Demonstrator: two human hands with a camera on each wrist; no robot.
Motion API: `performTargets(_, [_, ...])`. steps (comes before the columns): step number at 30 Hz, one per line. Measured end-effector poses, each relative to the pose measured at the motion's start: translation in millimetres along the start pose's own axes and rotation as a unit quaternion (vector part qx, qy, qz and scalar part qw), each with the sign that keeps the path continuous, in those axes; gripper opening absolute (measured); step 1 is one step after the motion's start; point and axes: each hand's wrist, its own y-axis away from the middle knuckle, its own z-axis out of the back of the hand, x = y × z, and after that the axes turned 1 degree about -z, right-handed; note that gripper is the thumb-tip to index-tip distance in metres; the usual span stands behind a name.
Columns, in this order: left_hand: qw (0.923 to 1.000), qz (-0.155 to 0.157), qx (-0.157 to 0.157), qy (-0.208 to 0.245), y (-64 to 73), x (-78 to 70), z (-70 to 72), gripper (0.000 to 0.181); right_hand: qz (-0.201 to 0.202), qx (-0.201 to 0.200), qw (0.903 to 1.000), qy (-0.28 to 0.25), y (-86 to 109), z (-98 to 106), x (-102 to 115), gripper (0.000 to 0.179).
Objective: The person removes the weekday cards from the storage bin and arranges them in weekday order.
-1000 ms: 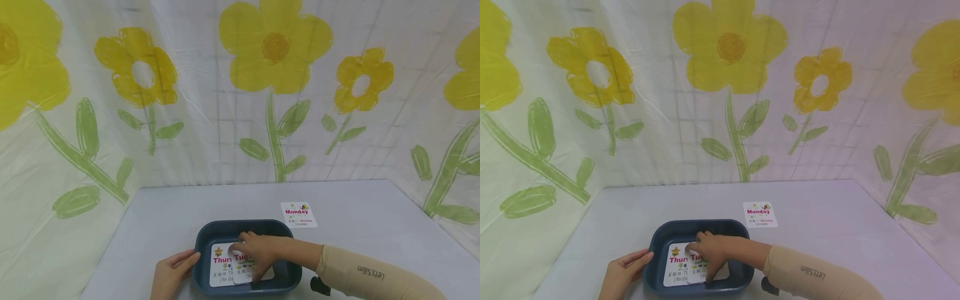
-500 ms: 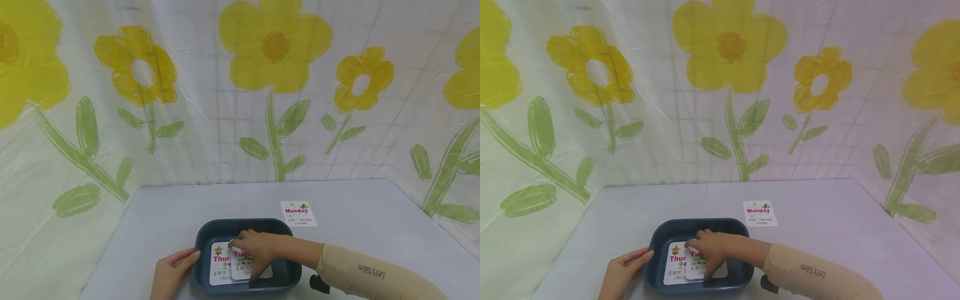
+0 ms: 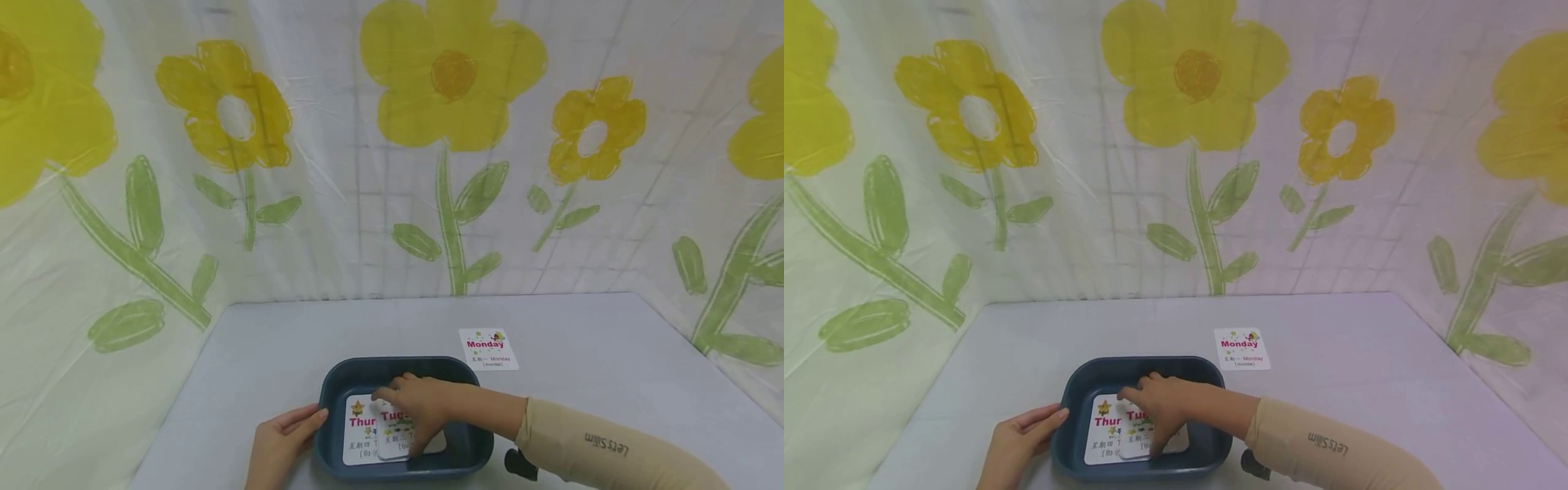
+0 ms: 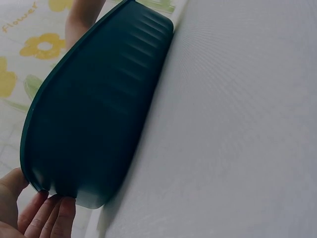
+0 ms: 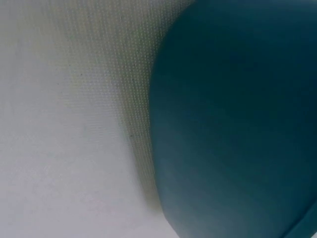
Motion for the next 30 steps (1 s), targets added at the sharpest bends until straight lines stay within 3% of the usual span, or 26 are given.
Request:
performTargets(6, [1.0,-0.002,0.0,-0.001,-0.4,-1.0,-0.9,0.064,0.003,-0.008,1.0,-0.003,0.0,4,-3,0.089])
performTargets(30, [0.9999,-0.001,-0.01,-0.007,1.1,0.4,-1.7,0.065,-0.049,-0.009,0.9985,-0.022,18.2,37,-14,0.083])
